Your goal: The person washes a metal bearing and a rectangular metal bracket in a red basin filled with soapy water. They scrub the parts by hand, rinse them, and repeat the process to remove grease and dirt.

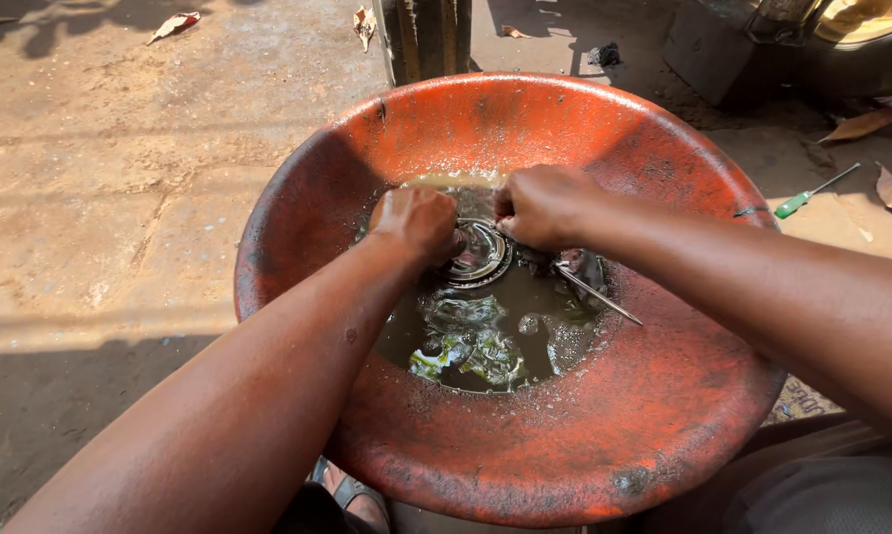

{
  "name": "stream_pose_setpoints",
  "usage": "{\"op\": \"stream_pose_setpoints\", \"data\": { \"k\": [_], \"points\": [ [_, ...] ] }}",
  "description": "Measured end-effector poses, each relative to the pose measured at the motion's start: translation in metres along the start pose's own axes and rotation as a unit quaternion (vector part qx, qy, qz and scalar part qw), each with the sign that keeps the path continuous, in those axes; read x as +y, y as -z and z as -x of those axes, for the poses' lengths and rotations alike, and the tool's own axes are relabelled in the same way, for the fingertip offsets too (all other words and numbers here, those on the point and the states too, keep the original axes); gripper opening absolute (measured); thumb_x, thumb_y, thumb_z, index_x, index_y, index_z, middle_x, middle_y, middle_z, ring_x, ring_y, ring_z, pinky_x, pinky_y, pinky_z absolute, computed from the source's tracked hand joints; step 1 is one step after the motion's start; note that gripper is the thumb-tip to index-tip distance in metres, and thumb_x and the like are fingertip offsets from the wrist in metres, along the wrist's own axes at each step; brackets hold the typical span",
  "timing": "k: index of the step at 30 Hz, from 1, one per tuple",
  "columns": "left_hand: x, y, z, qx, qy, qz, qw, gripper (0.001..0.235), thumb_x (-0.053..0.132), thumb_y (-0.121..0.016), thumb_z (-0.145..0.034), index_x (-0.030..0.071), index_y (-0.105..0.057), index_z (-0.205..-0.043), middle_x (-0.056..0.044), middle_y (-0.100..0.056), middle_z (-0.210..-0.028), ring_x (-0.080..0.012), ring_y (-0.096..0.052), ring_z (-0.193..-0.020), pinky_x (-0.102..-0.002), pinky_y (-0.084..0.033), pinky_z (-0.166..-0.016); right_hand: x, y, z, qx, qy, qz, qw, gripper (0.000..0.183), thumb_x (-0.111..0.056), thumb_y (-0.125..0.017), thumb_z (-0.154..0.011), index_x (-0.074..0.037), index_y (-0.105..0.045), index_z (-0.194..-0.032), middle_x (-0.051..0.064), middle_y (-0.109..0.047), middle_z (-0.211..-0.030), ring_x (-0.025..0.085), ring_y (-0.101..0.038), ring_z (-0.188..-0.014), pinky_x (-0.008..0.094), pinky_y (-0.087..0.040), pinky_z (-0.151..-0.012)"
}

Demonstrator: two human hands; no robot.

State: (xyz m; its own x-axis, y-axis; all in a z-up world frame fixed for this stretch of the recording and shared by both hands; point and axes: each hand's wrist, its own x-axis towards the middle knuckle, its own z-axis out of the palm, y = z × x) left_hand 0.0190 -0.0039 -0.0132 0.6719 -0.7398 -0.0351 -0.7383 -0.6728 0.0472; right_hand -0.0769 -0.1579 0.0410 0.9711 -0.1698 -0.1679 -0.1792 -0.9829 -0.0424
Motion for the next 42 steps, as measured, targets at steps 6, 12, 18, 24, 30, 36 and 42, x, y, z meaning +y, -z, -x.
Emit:
{"op": "stream_pose_setpoints", "data": {
  "k": [6,12,18,24,30,36,42],
  "points": [
    [0.004,-0.009,0.000,0.000,-0.020,-0.029,0.999,0.022,0.024,-0.065,-0.088,0.009,-0.079,-0.096,-0.017,-0.076,-0.105,-0.0315,-0.074,-0.100,-0.045,-0.059,-0.088,-0.012,-0.007,-0.022,0.038,0.048,-0.003,0.998,0.026,-0.022,-0.066,-0.087,-0.023,-0.080,-0.109,0.012,-0.077,-0.105,0.031,-0.073,-0.099,0.047,-0.055,-0.090],
    [0.004,-0.002,0.001,-0.001,0.014,-0.011,1.000,0.029,0.030,-0.061,-0.094,0.007,-0.076,-0.103,-0.018,-0.074,-0.111,-0.0317,-0.073,-0.101,-0.045,-0.059,-0.086,0.005,-0.010,-0.013,0.018,0.012,-0.053,0.998,0.020,-0.029,-0.070,-0.086,-0.019,-0.079,-0.101,0.009,-0.077,-0.101,0.027,-0.073,-0.097,0.045,-0.055,-0.088],
    [0.007,-0.003,0.001,-0.027,0.023,0.003,0.999,0.025,0.026,-0.060,-0.094,0.009,-0.077,-0.100,-0.017,-0.076,-0.108,-0.0306,-0.075,-0.100,-0.045,-0.060,-0.085,0.015,-0.016,0.000,-0.006,-0.020,-0.048,0.999,0.021,-0.028,-0.069,-0.084,-0.018,-0.080,-0.099,0.011,-0.078,-0.098,0.028,-0.075,-0.095,0.044,-0.056,-0.088],
    [-0.002,-0.006,0.002,0.035,0.006,0.009,0.999,0.020,0.020,-0.066,-0.084,0.008,-0.079,-0.094,-0.018,-0.075,-0.106,-0.0331,-0.074,-0.098,-0.045,-0.060,-0.084,-0.002,-0.016,-0.021,0.073,-0.016,-0.056,0.996,0.024,-0.032,-0.066,-0.084,-0.019,-0.077,-0.102,0.012,-0.075,-0.099,0.033,-0.071,-0.095,0.048,-0.055,-0.084],
    [0.000,-0.005,0.003,0.035,0.058,0.070,0.995,0.018,0.017,-0.063,-0.088,0.008,-0.078,-0.092,-0.021,-0.074,-0.105,-0.0360,-0.073,-0.098,-0.046,-0.059,-0.085,0.006,-0.012,-0.003,0.028,-0.023,-0.061,0.998,0.022,-0.029,-0.067,-0.081,-0.013,-0.079,-0.091,0.015,-0.075,-0.091,0.034,-0.073,-0.090,0.047,-0.057,-0.085],
    [-0.004,-0.009,0.001,0.019,0.008,0.025,0.999,0.018,0.011,-0.062,-0.087,0.006,-0.078,-0.090,-0.021,-0.075,-0.101,-0.0330,-0.075,-0.096,-0.044,-0.060,-0.084,0.006,-0.004,-0.006,0.029,-0.030,-0.116,0.992,0.019,-0.027,-0.068,-0.082,-0.014,-0.077,-0.094,0.014,-0.076,-0.094,0.031,-0.073,-0.093,0.044,-0.057,-0.087],
    [0.001,-0.015,-0.001,0.014,0.073,0.087,0.993,0.019,0.014,-0.060,-0.091,0.007,-0.077,-0.094,-0.018,-0.075,-0.103,-0.0323,-0.075,-0.096,-0.044,-0.061,-0.082,-0.002,0.002,0.020,-0.026,-0.091,-0.164,0.982,0.017,-0.026,-0.066,-0.092,-0.012,-0.072,-0.099,0.011,-0.075,-0.105,0.025,-0.072,-0.101,0.043,-0.054,-0.095]
  ]
}}
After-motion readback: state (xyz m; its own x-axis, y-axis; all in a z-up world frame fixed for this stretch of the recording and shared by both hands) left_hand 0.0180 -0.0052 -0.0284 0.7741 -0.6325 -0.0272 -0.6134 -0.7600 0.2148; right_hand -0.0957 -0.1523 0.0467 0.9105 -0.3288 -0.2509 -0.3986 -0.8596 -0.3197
